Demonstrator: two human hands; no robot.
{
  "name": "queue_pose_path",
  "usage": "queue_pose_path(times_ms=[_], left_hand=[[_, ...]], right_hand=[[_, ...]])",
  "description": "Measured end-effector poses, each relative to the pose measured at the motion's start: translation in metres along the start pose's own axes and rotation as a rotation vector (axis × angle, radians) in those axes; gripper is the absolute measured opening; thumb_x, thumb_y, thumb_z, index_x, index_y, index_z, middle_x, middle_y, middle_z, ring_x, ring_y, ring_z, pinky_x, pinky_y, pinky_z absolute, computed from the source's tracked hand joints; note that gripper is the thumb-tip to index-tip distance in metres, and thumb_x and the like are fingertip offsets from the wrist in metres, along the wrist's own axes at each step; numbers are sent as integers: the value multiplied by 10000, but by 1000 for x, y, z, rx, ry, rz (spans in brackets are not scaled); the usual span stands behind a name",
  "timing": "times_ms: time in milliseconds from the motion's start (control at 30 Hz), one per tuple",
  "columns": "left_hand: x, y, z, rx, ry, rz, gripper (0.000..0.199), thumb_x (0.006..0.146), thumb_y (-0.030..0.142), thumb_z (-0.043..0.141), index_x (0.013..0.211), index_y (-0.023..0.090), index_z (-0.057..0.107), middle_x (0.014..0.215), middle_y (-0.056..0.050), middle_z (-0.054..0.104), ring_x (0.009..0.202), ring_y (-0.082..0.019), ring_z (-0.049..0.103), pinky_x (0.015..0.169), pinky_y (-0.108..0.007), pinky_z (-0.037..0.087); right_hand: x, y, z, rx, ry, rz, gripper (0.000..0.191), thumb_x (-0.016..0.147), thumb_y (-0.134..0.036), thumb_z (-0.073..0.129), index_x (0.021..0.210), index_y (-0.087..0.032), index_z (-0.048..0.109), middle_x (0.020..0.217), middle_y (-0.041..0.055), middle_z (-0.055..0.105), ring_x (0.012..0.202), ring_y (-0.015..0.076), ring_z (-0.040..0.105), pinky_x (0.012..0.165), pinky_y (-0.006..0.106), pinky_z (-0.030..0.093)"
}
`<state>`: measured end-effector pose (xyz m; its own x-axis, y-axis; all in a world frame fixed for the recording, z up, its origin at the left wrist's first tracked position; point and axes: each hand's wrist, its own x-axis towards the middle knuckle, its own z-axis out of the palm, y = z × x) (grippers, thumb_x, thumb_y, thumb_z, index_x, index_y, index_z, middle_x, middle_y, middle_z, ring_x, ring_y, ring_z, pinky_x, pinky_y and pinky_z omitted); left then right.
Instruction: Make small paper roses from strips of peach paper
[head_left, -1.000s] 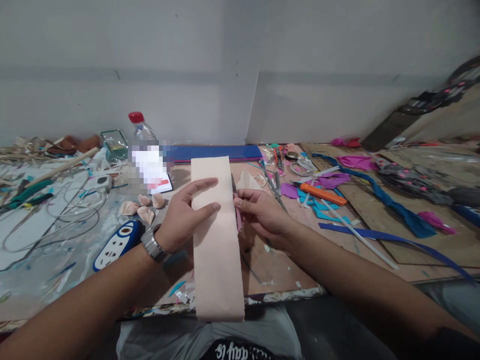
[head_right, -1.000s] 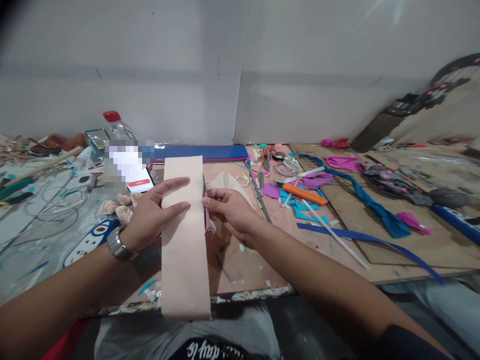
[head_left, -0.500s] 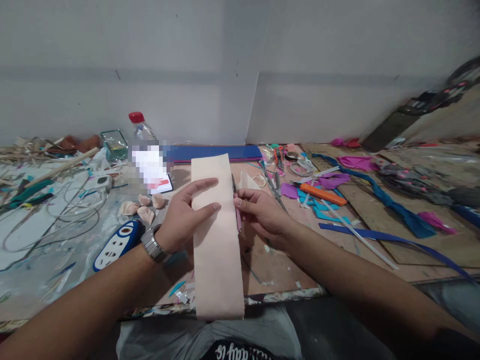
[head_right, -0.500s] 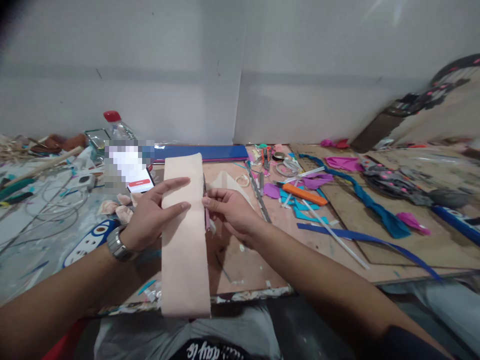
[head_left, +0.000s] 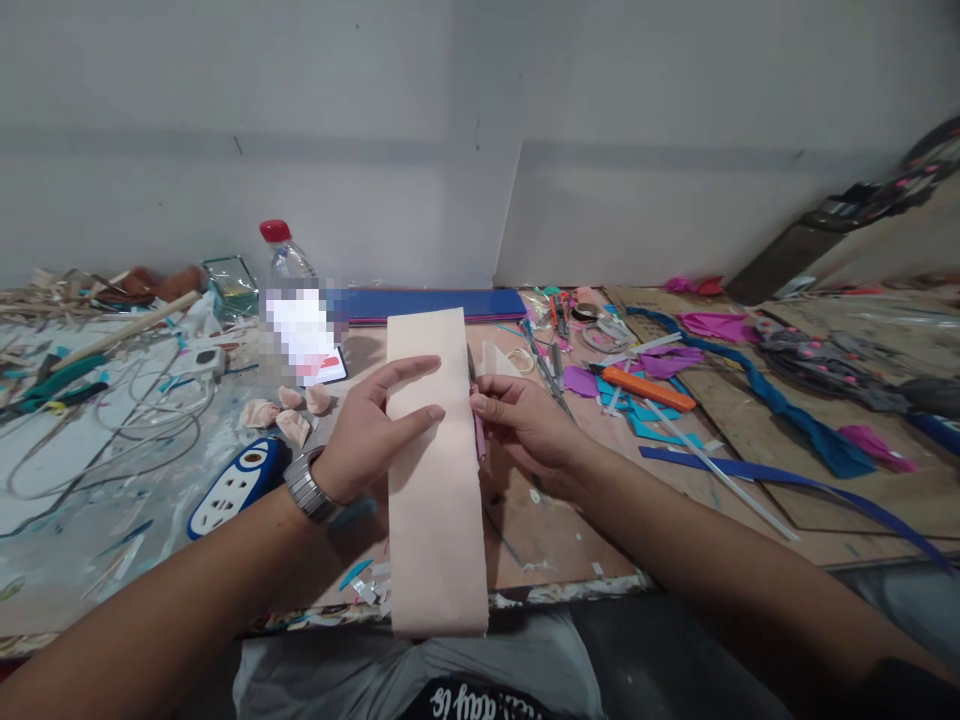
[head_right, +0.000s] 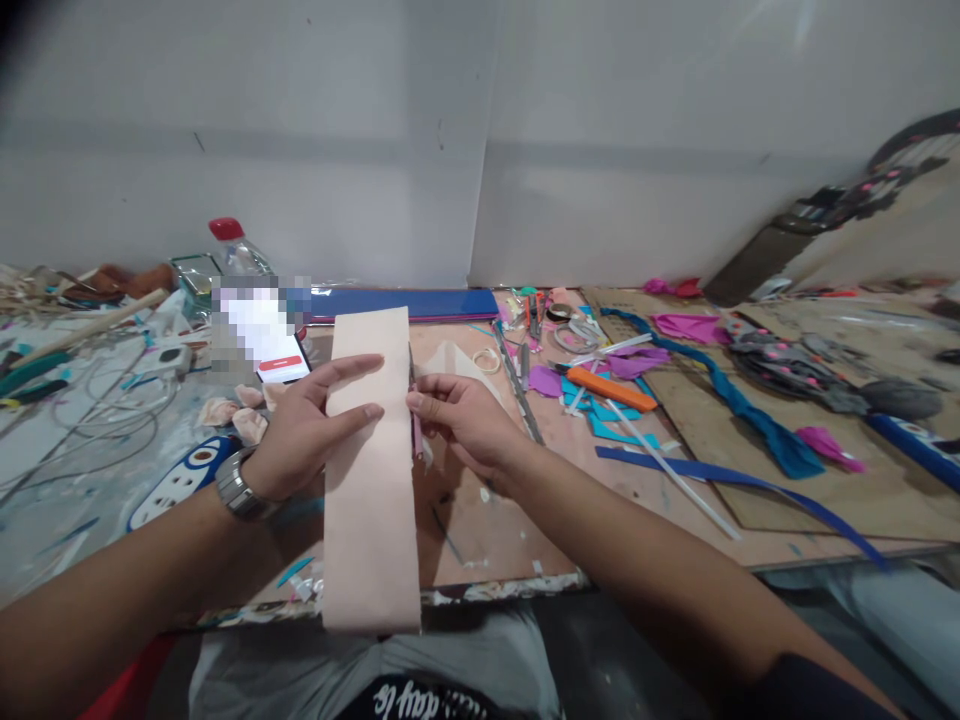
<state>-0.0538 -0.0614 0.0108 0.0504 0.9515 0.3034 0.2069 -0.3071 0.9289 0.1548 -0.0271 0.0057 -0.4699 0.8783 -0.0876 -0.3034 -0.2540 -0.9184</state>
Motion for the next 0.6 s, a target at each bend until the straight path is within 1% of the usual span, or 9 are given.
queue_pose_path(times_ms=[167,367,600], left_hand=[[0,-1,0,-18,-8,-8,498,829,314,801,1308,239,688,1424,-74,661,1346,-278,589,1213,-501,401],[-1,0,1,-25,-10,-26,499,825,323,803,1305,239,690,1407,-78,671,1317,-282,611,1202,-507,416],[-2,2,1,-7,-26,-22,503,823,320,804,1305,230,689,1408,-74,673,1328,-279,602,1203,-493,423]], right_hand=[[0,-1,1,-5,1,-8,318,671,-358,947,826,-168,745,707,-20,670,606,98,536,590,260,409],[0,-3,3,-13,2,-17,313,657,-371,951,787,-173,746,660,-32,643,569,93,497,537,248,355],[0,-2,1,13,10,1,343,649,-369,960,840,-176,752,720,-18,678,618,103,544,599,255,419]])
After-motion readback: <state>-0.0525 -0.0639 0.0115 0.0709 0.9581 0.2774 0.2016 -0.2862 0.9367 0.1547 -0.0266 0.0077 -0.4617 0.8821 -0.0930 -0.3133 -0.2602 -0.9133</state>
